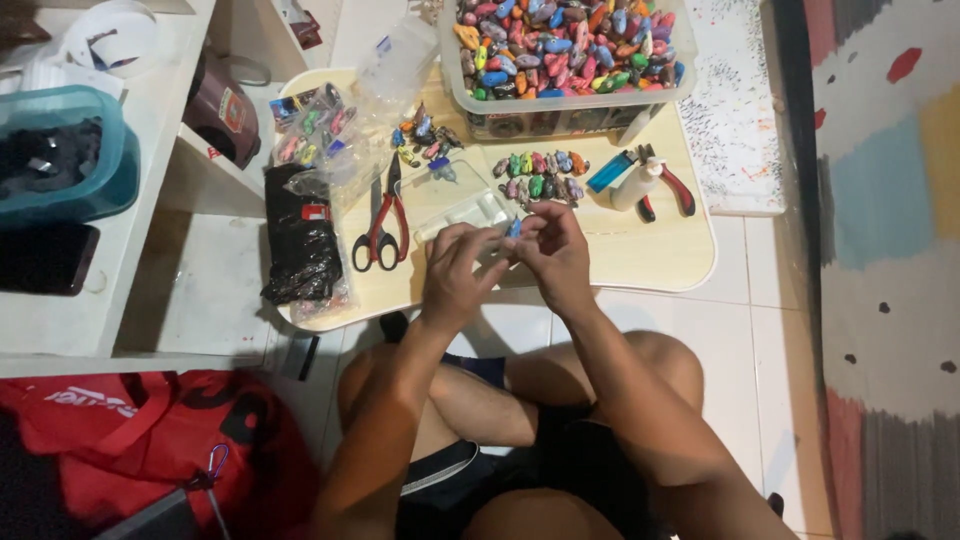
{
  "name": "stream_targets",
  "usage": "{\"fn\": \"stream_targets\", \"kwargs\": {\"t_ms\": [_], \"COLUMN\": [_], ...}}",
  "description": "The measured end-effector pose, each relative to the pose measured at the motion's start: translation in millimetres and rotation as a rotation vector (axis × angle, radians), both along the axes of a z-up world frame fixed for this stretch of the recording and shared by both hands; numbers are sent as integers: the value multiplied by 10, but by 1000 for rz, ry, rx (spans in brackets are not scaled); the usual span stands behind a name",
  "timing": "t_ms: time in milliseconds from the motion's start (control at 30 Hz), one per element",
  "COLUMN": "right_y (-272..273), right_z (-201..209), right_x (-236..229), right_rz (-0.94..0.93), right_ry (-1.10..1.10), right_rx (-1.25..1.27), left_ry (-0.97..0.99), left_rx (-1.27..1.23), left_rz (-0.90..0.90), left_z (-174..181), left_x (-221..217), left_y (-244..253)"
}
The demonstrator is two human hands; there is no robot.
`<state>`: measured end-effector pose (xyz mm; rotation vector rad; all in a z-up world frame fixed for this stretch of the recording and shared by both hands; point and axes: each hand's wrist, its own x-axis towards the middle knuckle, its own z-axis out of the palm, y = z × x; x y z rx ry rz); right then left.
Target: Assembling small colorful fishing lures by gluing components together
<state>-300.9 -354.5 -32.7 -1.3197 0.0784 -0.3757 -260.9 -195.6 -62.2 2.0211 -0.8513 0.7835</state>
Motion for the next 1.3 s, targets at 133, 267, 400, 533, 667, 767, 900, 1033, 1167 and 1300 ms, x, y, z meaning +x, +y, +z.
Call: {"fn": "stream_targets", "kwargs": {"t_ms": [133, 267, 400, 533, 667, 767, 900, 1033, 1167, 1300], "right_y": [-27, -101, -99, 37, 87, 152, 103, 65, 67, 157], "right_z": [4, 67, 82, 280, 214, 114, -59, -9, -91, 107], "right_x": [-19, -18, -15, -124, -117, -52, 24, 44, 92, 97], "right_rz": [58, 121, 148, 95, 64, 134, 178, 158, 166, 241], "right_ry": [-37, -213, -342, -349, -290, -311, -314, -214, -203, -356], "right_rx": [-7, -341, -626, -697, -666, -662, -687, -617, -637, -660], "left_ry": [84, 202, 408, 771, 986, 1039, 1087, 1097, 1124, 1124], "left_rx": [-76, -62, -77, -301, -533, -552, -556, -574, -643, -640], "left_rz": [-47, -118, -186, -212, -272, -288, -306, -298, -303, -299], "left_z": [38, 170, 389, 444, 250, 264, 195, 339, 334, 249], "left_x": [14, 26, -64, -258, -263, -214, -140, -170, -164, -149], "left_y": [0, 157, 325, 372, 426, 463, 414, 420, 452, 442]}}
